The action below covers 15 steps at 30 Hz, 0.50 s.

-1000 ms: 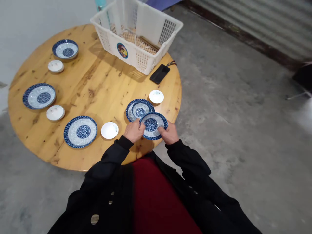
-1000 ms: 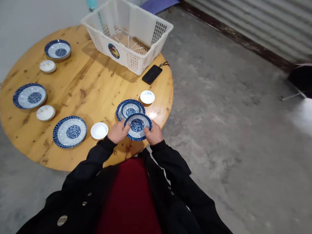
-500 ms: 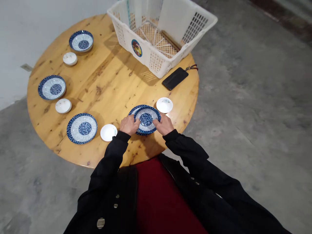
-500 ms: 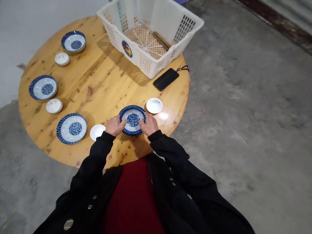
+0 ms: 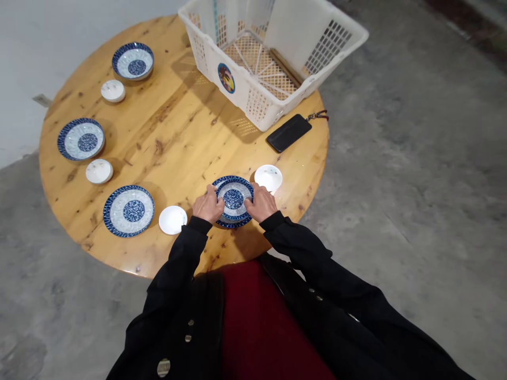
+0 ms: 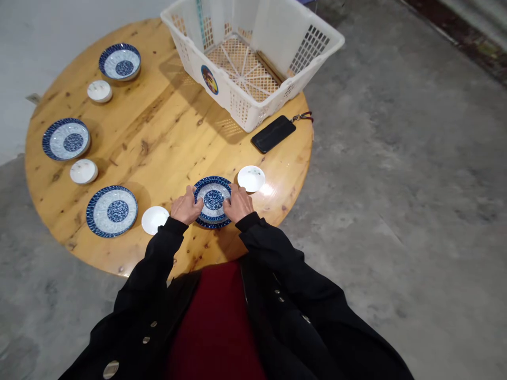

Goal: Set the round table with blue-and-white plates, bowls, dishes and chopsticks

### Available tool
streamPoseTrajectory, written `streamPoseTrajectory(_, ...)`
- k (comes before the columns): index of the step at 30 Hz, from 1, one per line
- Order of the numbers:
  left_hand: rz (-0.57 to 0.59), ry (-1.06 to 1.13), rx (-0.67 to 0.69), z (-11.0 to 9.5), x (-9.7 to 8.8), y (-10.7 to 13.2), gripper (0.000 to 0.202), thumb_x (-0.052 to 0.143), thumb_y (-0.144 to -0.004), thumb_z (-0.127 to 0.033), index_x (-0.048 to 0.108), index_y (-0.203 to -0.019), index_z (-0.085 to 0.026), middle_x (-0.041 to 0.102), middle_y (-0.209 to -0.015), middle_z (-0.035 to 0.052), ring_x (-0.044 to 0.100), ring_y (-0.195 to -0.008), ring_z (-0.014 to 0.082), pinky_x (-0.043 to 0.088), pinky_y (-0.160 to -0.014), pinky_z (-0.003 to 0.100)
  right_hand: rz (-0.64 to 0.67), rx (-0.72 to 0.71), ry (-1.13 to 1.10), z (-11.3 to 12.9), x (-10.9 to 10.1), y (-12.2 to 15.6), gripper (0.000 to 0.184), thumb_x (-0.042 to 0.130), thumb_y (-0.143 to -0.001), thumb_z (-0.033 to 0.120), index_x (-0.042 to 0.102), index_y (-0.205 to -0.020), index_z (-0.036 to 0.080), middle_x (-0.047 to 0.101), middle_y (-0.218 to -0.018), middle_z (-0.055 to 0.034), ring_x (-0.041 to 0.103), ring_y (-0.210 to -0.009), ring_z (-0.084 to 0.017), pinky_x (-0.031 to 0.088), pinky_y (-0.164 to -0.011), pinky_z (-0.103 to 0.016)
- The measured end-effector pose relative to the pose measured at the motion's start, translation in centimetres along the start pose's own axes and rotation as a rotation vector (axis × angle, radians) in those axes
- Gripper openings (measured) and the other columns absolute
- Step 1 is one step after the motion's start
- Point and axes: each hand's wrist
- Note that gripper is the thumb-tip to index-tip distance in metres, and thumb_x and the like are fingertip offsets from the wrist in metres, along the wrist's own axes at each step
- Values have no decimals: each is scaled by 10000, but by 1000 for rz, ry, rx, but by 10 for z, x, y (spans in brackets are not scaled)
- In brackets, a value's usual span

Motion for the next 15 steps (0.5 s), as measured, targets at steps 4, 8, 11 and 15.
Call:
streamPoseTrajectory(4,17,-22,-11,2,0,-5,431,424,-938,-356,465,-1305,-133,733,-1103,176,685,-1094,332,486,-867,371,29,3,4,0,2,-5,555,507,-833,201,486,-1372,67,609,-1156,-222,605,-1019,-347,476,-906,-441)
streamPoseTrajectory(8,42,-27,5,5,-1,-9,432,430,-932,-373,478,-1296,-145,738,-1089,175,686,-1095,334,488,-860,364,36,12,13,-1,3,-8,542,515,-843,223,517,-1366,80,594,-1163,-216,613,-992,-343,474,-901,-430)
streamPoseTrajectory(11,63,-48,13,7,-2,-10,445,414,-943,-427,496,-1291,-162,738,-1093,183,689,-1089,342,493,-869,383,37,4,16,-4,4,-8,516,521,-849,247,551,-1340,90,594,-1151,-207,615,-982,-338,478,-891,-420)
streamPoseTrajectory(15,91,19,32,13,1,-12,626,410,-923,-622,503,-1314,-142,707,-1181,222,659,-1150,369,481,-935,432,13,15,-76,-12,8,-11,463,534,-858,321,609,-1255,95,621,-1126,-197,618,-990,-321,481,-898,-405)
Point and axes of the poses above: each hand's wrist, its own y-axis away from the middle knuckle, its own x-axis out of the palm, z = x × y
